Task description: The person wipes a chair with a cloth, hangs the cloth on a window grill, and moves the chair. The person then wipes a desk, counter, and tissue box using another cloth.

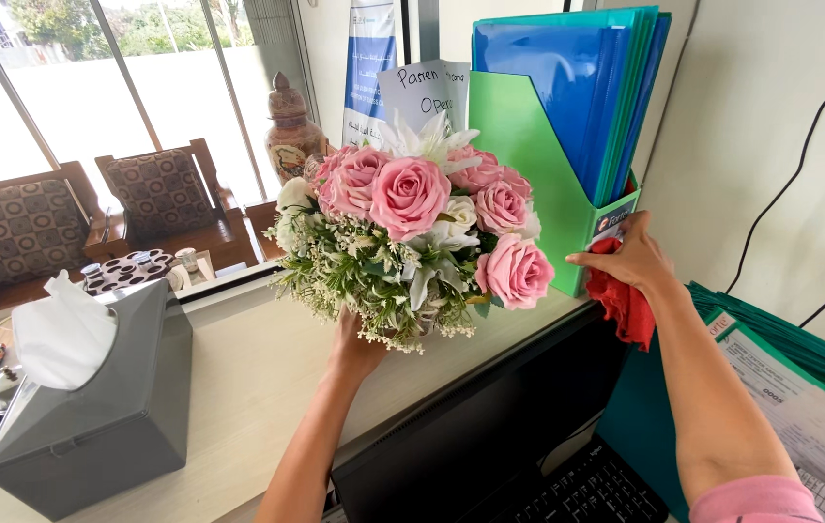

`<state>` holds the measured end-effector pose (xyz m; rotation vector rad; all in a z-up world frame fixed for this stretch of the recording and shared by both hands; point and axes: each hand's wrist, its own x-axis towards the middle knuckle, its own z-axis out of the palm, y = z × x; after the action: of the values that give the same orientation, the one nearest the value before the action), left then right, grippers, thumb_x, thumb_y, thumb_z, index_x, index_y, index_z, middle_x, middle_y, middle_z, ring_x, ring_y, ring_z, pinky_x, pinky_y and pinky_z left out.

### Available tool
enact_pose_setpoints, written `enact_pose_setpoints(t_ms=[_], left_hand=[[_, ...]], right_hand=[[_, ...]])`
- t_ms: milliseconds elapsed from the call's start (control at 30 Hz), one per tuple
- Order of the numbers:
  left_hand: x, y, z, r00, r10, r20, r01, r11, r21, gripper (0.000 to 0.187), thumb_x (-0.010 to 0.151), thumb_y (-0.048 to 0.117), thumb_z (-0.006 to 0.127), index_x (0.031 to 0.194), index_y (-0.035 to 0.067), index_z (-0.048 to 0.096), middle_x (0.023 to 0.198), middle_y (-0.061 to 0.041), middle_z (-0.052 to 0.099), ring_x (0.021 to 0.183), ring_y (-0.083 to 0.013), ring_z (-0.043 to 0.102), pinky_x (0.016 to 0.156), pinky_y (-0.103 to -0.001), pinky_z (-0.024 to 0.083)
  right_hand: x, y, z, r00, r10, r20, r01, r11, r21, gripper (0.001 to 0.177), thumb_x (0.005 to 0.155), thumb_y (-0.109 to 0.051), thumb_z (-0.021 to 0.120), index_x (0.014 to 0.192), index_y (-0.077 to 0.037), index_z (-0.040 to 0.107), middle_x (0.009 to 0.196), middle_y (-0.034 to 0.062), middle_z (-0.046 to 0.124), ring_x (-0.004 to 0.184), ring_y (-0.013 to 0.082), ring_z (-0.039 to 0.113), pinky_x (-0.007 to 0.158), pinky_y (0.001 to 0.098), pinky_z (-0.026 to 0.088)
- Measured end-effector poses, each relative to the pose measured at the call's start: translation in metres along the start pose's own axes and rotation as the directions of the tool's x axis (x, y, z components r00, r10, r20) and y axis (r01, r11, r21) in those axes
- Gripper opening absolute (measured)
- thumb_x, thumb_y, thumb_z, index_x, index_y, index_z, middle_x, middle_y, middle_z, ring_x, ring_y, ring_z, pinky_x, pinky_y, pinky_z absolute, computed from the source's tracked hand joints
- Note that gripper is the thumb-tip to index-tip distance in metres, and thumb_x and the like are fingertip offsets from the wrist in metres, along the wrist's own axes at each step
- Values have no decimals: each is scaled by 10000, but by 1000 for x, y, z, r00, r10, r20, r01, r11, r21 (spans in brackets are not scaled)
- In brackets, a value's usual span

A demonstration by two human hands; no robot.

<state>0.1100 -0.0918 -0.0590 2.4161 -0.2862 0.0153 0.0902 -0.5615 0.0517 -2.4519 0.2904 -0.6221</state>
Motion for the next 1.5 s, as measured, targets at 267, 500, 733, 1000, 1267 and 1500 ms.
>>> enact_pose_setpoints(t_ms=[267, 500, 733, 1000, 1267, 1500], left_hand=[[-8, 16, 0, 993, -26, -116, 51, 975, 218, 828, 860, 597, 682, 1501, 118, 469, 1645, -155, 292, 1504, -313, 280, 1247, -380, 277], [-10, 23, -5, 982, -170, -80, 186, 947, 261, 915, 870, 569, 695, 1533, 24, 376, 1672, -179, 199, 1554, -311, 186, 1258, -399, 206], [-4, 16, -5, 982, -172, -71, 178, 980, 92, 886, 823, 485, 748, 1500, 10, 430, 1628, -175, 308, 1539, -298, 247, 1251, -400, 256], [2, 14, -4, 995, -43, -88, 44, 999, 11, 801, 815, 435, 749, 1458, 22, 511, 1505, -178, 519, 1429, -307, 466, 1221, -384, 377], [-23, 30, -17, 966, 137, -221, -117, 988, 98, 930, 722, 480, 884, 1459, 99, 464, 1481, -171, 515, 1376, -349, 451, 1164, -442, 359], [-46, 50, -33, 977, 7, -214, 33, 983, 182, 1092, 658, 606, 865, 1517, 105, 414, 1536, -174, 454, 1402, -348, 444, 1148, -430, 388]], right_hand=[[-16, -22, -12, 997, 40, 62, -27, 981, -194, 1308, 503, -761, 852, 1403, 38, 339, 1378, 247, 614, 1254, 423, 626, 1033, 495, 503], [-21, -26, -9, 996, 75, 57, -66, 987, -149, 1285, 523, -743, 847, 1412, 37, 346, 1405, 222, 609, 1271, 402, 623, 1037, 497, 503], [-22, -20, 0, 987, 137, 86, -125, 984, -127, 1291, 560, -740, 835, 1468, 36, 345, 1367, 219, 650, 1259, 387, 643, 1049, 469, 511], [-23, -7, 13, 996, 85, 24, -84, 995, -53, 1209, 617, -725, 826, 1411, 60, 363, 1383, 210, 626, 1242, 412, 625, 1012, 484, 506], [-38, -8, 9, 997, 54, -51, -56, 998, -40, 1082, 646, -657, 845, 1400, 14, 456, 1249, 274, 671, 1159, 453, 649, 956, 512, 520], [-60, -31, -1, 988, -20, -155, 23, 1000, 18, 769, 677, -570, 838, 1169, -6, 661, 1023, 234, 737, 991, 416, 707, 851, 504, 546]])
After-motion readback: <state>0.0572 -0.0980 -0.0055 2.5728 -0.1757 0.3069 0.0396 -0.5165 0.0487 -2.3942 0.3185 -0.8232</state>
